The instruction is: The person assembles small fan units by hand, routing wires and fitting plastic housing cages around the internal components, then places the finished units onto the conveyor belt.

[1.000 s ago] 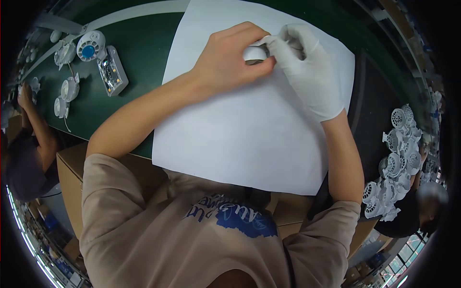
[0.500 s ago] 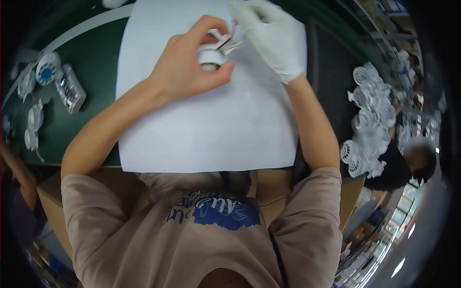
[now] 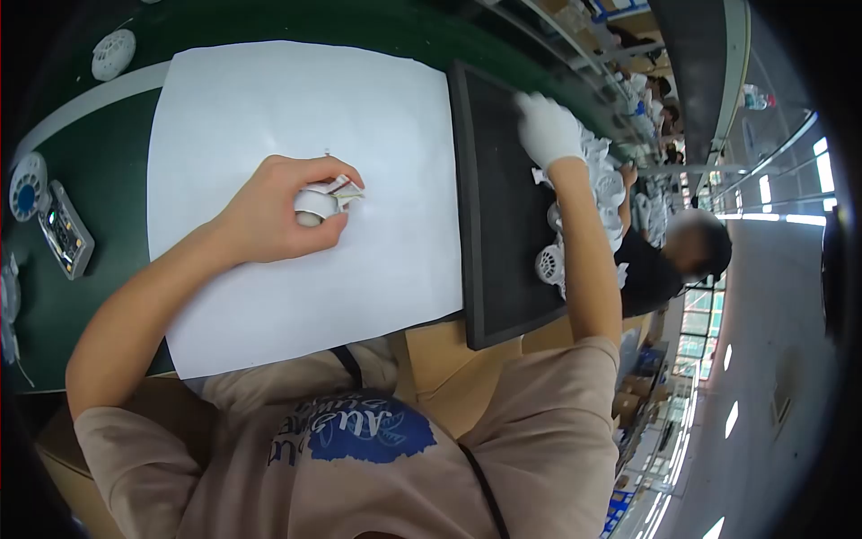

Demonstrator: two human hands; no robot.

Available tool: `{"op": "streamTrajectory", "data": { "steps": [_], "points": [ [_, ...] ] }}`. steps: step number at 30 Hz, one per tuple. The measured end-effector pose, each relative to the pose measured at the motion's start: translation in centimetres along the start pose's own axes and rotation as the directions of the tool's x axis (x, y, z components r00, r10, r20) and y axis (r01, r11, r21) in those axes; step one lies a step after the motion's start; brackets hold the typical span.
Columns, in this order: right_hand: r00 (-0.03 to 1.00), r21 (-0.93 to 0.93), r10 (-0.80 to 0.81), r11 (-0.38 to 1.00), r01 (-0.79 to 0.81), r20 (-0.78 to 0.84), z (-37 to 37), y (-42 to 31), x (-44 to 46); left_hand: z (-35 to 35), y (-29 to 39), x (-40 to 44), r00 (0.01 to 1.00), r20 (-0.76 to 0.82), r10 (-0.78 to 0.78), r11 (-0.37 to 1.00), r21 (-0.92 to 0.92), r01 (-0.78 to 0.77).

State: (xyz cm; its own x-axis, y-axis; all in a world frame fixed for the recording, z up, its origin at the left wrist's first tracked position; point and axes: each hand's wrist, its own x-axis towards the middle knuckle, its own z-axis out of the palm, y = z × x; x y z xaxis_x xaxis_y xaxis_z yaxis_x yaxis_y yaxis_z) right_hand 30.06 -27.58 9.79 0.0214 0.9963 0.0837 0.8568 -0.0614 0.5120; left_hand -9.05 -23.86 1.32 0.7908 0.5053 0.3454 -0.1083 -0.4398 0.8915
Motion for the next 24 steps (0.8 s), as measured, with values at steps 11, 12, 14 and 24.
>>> {"op": "streamTrajectory", "data": {
  "steps": [11,12,14,24],
  "points": [
    [0.877,0.040,0.202,0.969,-0.243,0.435,-0.2,5.0,0.5,-0.1,-0.2,0.2,0.997,-0.019,-0.073,0.997,-0.038,0.073],
    [0.894,0.121,0.180,0.961,-0.249,0.410,-1.7,3.6,1.0,0.0,-0.5,0.3,0.990,-0.127,-0.066,0.997,-0.044,0.061],
    [0.958,0.369,0.251,0.911,-0.185,-0.140,-2.7,-0.8,1.3,-0.2,-1.2,0.5,0.941,-0.334,-0.055,0.998,-0.048,0.041],
    [0.861,0.642,-0.351,0.575,0.508,-0.367,-8.2,-23.3,-0.3,-4.6,-3.8,1.7,0.710,-0.690,-0.138,0.990,-0.078,0.117]
  ]
}}
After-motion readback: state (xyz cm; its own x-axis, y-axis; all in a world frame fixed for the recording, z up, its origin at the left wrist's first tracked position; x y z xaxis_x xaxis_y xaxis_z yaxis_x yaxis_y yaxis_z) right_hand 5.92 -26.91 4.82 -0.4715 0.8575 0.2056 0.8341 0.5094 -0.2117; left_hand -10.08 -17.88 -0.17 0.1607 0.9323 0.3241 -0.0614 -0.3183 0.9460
